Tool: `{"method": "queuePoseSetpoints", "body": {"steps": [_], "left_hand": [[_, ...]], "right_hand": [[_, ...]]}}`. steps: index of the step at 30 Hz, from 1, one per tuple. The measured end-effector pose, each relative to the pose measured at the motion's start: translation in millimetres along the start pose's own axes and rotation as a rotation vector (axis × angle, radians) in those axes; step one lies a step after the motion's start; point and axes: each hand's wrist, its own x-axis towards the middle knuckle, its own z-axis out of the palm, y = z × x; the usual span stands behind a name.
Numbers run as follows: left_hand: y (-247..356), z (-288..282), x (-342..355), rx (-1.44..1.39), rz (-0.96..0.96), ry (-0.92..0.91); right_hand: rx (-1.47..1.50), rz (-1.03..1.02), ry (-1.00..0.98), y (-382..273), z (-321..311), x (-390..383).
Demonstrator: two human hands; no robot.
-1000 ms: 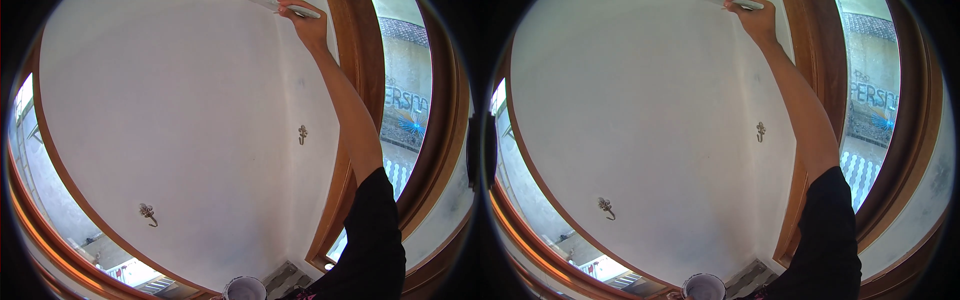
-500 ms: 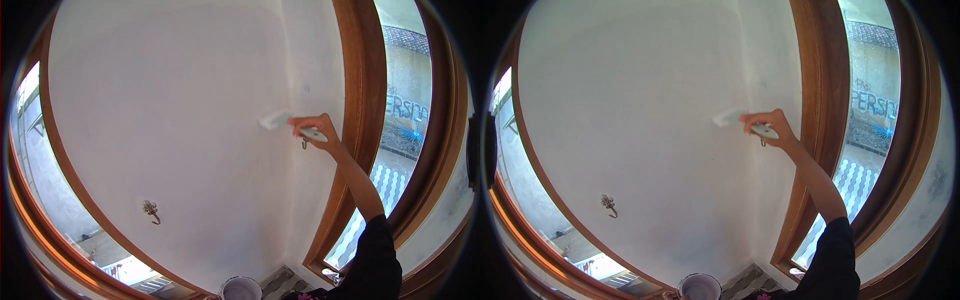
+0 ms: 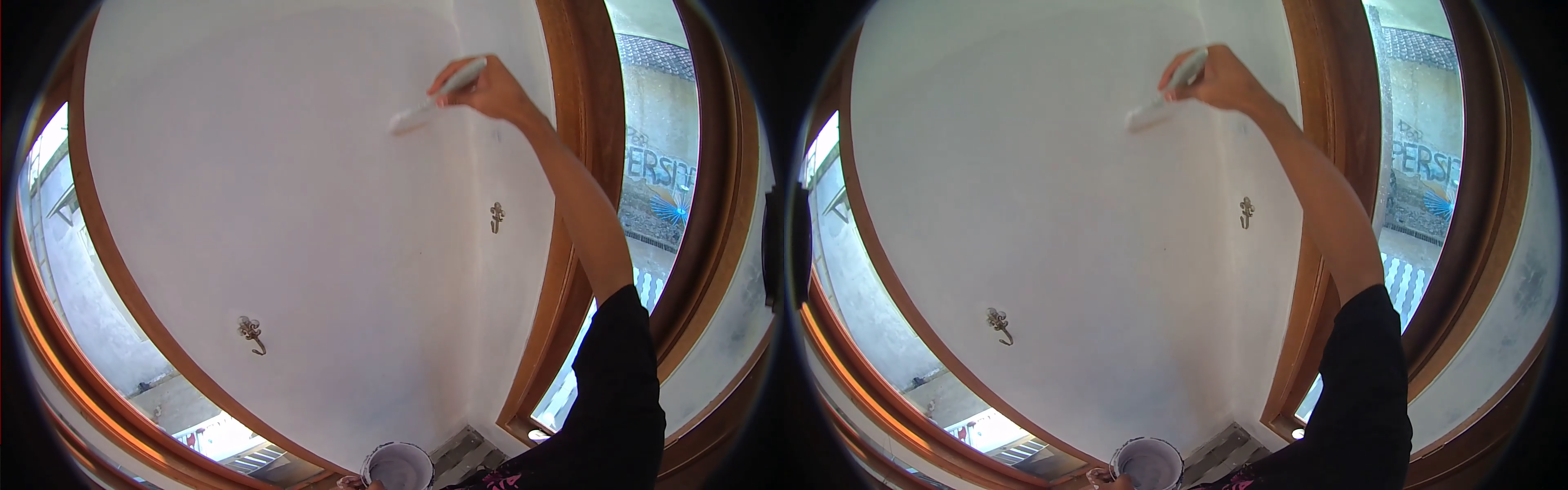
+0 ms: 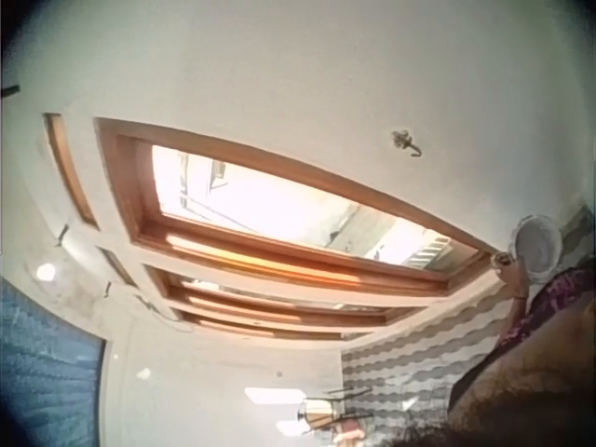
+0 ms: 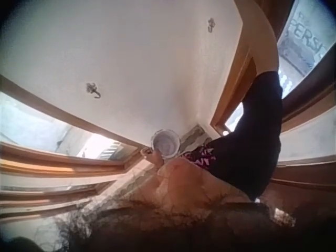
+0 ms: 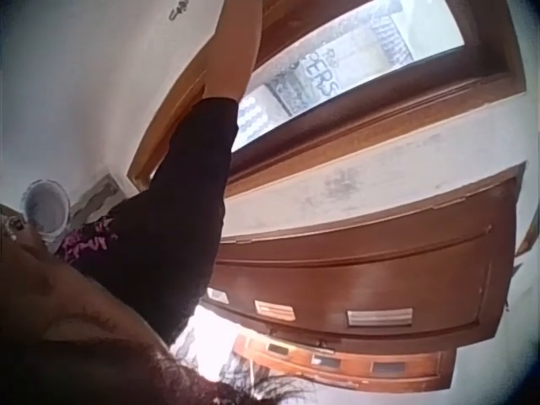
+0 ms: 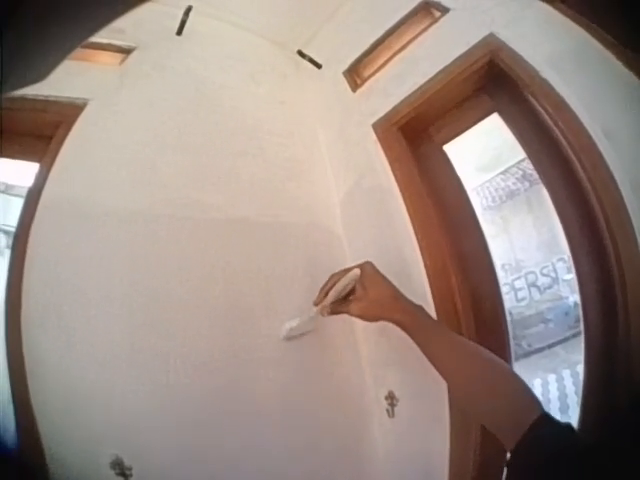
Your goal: Applying white paint or putty to a ceiling using a scraper and a small bucket.
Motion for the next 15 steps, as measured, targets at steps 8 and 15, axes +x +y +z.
{"method": "queuePoseSetpoints", "body": {"steps": [8, 15], "left_hand": [[-8, -11, -2, 0.043, -0.135, -0.051], [-24, -16, -1, -0.179, -0.289, -0.036]], "right_hand": [[0.078, -0.275, 0.509, -32, -10, 74], [-0.197, -0.436, 0.464, 14, 75, 2]]}}
